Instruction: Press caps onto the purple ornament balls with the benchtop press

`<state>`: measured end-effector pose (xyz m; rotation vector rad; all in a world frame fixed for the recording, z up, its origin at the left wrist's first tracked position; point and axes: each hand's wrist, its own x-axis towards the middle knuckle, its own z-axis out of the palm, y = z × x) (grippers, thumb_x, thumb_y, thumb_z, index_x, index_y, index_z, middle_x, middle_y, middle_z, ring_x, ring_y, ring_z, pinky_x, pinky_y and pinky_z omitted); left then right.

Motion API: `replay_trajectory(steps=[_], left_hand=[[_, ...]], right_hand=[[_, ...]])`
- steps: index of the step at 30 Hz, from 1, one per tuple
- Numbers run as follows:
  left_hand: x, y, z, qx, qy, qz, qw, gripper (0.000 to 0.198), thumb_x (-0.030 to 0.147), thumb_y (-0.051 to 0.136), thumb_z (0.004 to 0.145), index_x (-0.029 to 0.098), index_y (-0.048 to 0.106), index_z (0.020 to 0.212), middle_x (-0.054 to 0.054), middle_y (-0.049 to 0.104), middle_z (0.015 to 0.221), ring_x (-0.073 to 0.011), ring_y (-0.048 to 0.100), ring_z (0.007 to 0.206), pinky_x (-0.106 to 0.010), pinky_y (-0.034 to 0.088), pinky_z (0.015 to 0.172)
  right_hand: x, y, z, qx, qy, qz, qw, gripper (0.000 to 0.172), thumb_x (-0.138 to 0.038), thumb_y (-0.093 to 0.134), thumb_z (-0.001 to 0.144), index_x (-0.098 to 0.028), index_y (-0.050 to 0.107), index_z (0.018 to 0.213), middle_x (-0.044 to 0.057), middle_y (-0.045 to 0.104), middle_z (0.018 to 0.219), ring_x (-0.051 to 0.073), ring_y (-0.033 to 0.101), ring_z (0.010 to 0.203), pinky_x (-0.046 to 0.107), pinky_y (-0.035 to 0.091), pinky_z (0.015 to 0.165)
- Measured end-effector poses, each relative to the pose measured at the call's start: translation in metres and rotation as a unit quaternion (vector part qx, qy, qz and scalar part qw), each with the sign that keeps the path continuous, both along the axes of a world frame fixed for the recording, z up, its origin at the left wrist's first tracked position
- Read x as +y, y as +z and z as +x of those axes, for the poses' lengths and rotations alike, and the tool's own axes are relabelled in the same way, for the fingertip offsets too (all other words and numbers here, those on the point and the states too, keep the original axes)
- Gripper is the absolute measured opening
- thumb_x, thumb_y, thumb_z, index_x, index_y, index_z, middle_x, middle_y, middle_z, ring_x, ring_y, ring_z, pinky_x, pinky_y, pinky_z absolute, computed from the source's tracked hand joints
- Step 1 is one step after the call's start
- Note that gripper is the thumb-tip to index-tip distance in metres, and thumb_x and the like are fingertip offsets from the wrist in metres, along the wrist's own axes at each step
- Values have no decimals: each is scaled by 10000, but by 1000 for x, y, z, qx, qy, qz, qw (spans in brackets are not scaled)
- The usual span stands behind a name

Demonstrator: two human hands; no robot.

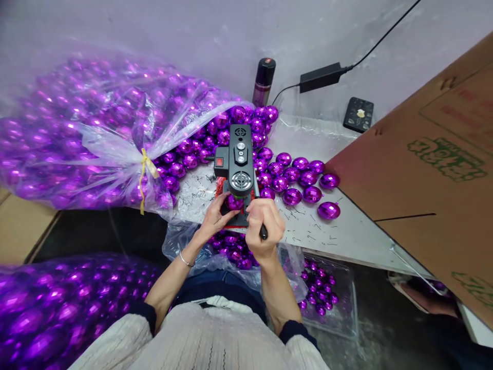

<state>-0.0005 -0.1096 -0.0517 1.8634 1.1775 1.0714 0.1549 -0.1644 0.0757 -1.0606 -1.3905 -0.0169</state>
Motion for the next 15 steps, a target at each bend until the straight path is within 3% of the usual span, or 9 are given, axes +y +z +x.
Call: replay_trajectory(steps=[15], left_hand=[[-2,-9,4,-47,-20,15,999,635,586,769,911,221,623,1409,-157,696,1392,-322,653,1334,-511,488,1189]], right_hand=[[-3,-7,3,-26,18,5,1000,297,-165,510,1026,-231,550,739,-9,623,702,144,624,687,317,448,620]])
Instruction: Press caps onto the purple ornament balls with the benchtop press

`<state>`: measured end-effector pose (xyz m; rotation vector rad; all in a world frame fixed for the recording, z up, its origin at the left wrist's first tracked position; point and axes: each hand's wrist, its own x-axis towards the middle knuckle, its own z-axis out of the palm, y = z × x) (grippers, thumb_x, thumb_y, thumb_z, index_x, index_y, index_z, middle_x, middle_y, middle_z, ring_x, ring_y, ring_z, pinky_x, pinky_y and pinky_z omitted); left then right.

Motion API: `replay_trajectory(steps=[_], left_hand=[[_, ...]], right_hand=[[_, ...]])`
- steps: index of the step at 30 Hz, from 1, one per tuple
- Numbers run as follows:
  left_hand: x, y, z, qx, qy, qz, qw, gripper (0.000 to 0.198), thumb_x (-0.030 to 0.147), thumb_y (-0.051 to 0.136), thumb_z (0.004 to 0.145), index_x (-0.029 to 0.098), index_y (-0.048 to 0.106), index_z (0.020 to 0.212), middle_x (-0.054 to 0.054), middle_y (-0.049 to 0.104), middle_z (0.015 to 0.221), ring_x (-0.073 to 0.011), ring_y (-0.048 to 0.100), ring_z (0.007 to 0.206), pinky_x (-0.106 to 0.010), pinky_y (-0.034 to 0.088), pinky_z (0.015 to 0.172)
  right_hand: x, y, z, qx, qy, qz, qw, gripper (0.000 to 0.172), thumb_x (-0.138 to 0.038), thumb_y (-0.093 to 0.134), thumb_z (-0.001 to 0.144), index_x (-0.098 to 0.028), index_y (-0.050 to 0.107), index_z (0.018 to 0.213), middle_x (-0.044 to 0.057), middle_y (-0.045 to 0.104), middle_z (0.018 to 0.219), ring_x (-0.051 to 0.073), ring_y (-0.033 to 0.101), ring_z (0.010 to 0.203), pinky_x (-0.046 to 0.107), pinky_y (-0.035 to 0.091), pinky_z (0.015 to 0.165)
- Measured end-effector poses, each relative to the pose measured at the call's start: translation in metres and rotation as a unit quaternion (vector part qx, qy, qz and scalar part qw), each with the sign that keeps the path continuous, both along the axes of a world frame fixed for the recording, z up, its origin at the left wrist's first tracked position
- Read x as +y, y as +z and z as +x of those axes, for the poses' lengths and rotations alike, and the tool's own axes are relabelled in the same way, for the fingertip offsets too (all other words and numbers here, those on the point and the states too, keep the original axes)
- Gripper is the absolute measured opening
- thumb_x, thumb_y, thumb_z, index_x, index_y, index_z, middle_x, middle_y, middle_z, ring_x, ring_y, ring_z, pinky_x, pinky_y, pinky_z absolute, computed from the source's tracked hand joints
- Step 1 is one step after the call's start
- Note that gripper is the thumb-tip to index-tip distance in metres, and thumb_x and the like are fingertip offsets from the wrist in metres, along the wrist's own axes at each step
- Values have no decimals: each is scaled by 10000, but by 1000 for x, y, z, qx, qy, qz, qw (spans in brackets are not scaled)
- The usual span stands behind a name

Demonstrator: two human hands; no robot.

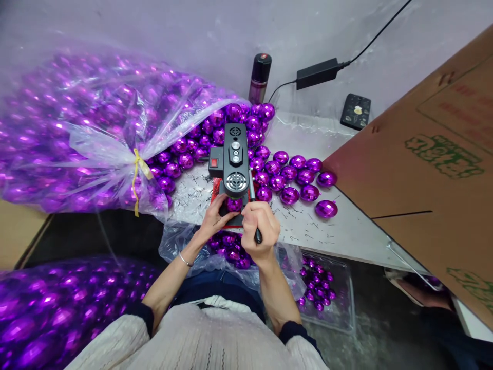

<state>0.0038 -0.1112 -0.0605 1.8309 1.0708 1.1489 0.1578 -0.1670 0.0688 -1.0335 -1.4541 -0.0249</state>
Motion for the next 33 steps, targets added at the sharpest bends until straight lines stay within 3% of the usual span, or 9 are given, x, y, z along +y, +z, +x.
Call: replay_trajectory(steps=[5,13,19,24,27,33], left_hand=[[2,2,2,-11,9,-30,999,665,591,838,843,222,659,1366,-141,729,1350,-321,672,1306,-518,473,1202],[1,1,9,-5,27,-51,998,573,537,859,835,243,715,1305,-110,772,1303,-319,700,1266,-583,306,1311],[1,-4,8,3,28,-54,998,602,528,860,829,259,703,1344,-98,766,1326,-317,689,1280,-591,313,1308],[0,-4,9,-1,30,-45,999,564,519,834,861,250,704,1339,-98,772,1320,-306,696,1276,-579,307,1315],[-1,-3,9,1,32,-48,998,558,510,849,847,252,711,1323,-96,778,1308,-310,700,1264,-582,318,1309],[0,1,8,6,34,-55,998,575,502,869,826,251,716,1320,-99,770,1313,-318,673,1303,-567,363,1281]], right_hand=[[-1,-3,0,0,-6,-4,1000,300,-189,509,1032,-234,557,739,-3,628,707,148,618,680,321,443,613],[-4,-12,1,2,4,-8,1000,290,-187,507,1019,-238,575,742,3,653,729,153,624,675,320,460,609],[-2,-37,1,-8,-7,30,999,284,-230,493,1029,-247,588,762,-1,656,726,159,626,653,324,491,605],[1,-59,1,-12,-14,60,998,304,-277,448,1063,-252,576,788,-14,668,746,145,626,637,361,565,739],[2,-67,1,-12,-21,66,998,296,-289,440,1065,-254,575,803,-17,664,747,146,624,631,382,575,772],[6,-74,-1,5,-12,80,997,302,-311,437,1068,-253,566,801,-8,644,746,148,607,605,374,559,695]])
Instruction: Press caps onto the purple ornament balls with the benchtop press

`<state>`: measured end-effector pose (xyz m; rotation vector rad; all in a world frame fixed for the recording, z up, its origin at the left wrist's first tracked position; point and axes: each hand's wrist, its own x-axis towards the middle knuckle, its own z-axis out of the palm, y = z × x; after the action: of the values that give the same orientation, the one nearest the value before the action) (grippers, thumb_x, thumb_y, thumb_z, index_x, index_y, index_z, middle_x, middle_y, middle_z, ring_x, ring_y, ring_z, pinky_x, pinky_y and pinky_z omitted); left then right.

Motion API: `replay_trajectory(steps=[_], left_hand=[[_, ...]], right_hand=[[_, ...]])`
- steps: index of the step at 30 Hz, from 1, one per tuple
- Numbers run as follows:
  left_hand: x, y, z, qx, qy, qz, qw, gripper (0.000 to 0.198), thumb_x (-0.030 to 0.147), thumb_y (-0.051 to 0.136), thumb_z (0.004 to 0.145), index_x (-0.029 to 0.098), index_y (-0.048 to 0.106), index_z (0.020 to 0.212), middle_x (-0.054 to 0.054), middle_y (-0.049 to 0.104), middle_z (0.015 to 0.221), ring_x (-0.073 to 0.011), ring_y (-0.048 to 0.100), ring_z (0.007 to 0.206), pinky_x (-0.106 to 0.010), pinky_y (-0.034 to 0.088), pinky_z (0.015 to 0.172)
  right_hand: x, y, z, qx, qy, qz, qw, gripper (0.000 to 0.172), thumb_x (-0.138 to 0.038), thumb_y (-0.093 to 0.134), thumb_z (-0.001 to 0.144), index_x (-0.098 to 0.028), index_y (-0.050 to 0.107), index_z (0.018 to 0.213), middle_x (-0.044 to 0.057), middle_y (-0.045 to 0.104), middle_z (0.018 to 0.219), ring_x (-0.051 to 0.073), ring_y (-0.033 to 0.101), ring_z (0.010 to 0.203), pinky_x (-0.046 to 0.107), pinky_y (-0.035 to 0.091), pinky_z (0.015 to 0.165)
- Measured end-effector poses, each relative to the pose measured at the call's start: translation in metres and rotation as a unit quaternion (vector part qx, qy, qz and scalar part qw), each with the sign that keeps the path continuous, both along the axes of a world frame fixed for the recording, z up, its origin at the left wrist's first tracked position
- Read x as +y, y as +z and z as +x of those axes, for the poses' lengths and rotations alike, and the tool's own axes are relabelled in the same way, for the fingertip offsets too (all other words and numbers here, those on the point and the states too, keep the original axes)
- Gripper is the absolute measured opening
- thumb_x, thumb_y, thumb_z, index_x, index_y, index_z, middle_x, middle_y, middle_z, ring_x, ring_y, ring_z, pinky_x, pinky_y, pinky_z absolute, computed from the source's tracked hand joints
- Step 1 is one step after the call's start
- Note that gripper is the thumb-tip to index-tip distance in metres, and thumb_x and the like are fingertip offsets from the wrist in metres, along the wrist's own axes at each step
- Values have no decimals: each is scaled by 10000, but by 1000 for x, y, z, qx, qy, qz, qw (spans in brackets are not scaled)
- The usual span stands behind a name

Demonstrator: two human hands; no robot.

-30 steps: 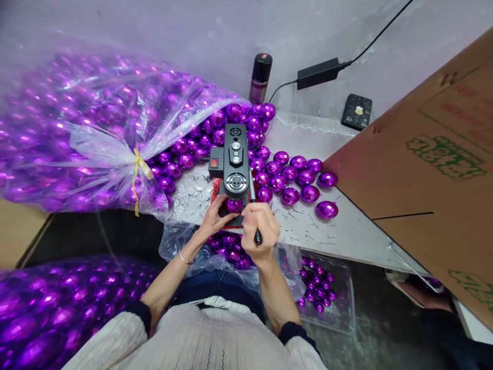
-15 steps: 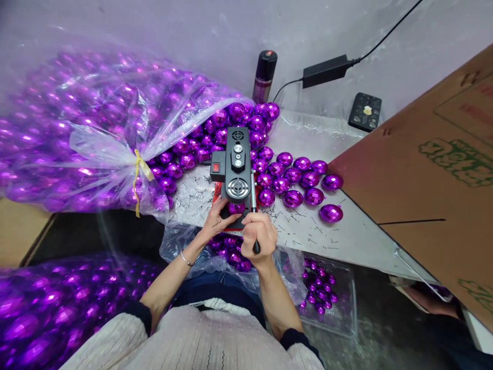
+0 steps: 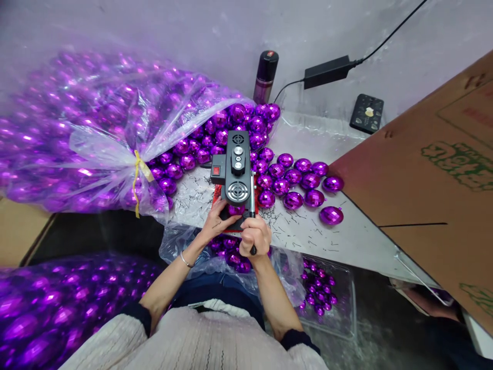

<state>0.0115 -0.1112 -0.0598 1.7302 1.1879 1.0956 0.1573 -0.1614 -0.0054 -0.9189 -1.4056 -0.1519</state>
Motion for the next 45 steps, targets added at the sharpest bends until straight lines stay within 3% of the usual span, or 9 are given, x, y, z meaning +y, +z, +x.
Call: replay_trajectory(steps=[14,24,27,30,32,34,38,41,45], left_hand=[[3,-5,1,-15,-3,5,1000,583,460,897,803,258,721,1320,-90,785,1287,-314,705,1267,-588,340,1304],[-21,-11,-6,46,-9,127,991,543,483,798,919,216,639,1364,-153,742,1363,-310,705,1296,-599,429,1242],[-54,-19,-19,106,-69,210,969,559,478,766,945,204,587,1399,-197,700,1419,-309,681,1344,-598,434,1230],[-68,-23,-38,130,-93,244,956,905,676,822,814,204,481,1506,-248,645,1476,-360,644,1388,-618,434,1214],[-53,-17,-52,143,-31,250,957,975,742,779,812,190,440,1540,-271,610,1506,-388,611,1418,-623,444,1199],[-21,-2,-67,187,93,236,949,733,623,684,950,181,493,1502,-269,576,1545,-388,564,1464,-611,439,1206],[54,43,-92,330,314,105,884,474,309,506,1047,103,552,1471,-297,469,1635,-424,479,1517,-617,392,1232],[89,64,-102,409,327,-4,852,473,241,397,1059,35,552,1456,-324,638,1423,-411,636,1314,-559,500,1109],[102,65,-107,450,287,-26,845,458,287,419,1066,25,577,1406,-293,707,1240,-407,681,1188,-532,530,1043]], right_hand=[[5,-16,-8,40,46,7,998,325,-290,396,1075,-248,497,768,-21,561,784,130,601,611,323,554,584],[-5,71,-1,43,8,-90,995,323,-180,511,1017,-229,553,701,-4,611,698,146,595,653,321,436,597],[-6,70,1,23,15,-79,997,324,-168,521,1011,-228,562,695,-12,594,660,154,613,667,324,440,616],[-7,58,2,15,23,-67,997,324,-164,516,1010,-227,567,696,-12,600,658,155,622,668,321,442,611],[-7,52,2,16,25,-64,997,321,-156,509,1009,-225,574,702,-8,619,680,150,624,670,315,443,606],[-7,50,2,19,24,-60,998,316,-153,510,1008,-224,578,707,-8,627,690,148,624,670,312,444,603],[-6,51,2,17,19,-55,998,306,-159,523,1001,-226,582,709,-6,638,699,151,621,666,317,453,604],[-6,50,2,12,19,-54,998,304,-144,518,998,-225,582,711,-6,641,704,149,626,675,314,457,609],[-6,48,2,14,24,-53,998,295,-128,514,994,-224,584,724,-13,625,693,144,627,670,301,455,588]])
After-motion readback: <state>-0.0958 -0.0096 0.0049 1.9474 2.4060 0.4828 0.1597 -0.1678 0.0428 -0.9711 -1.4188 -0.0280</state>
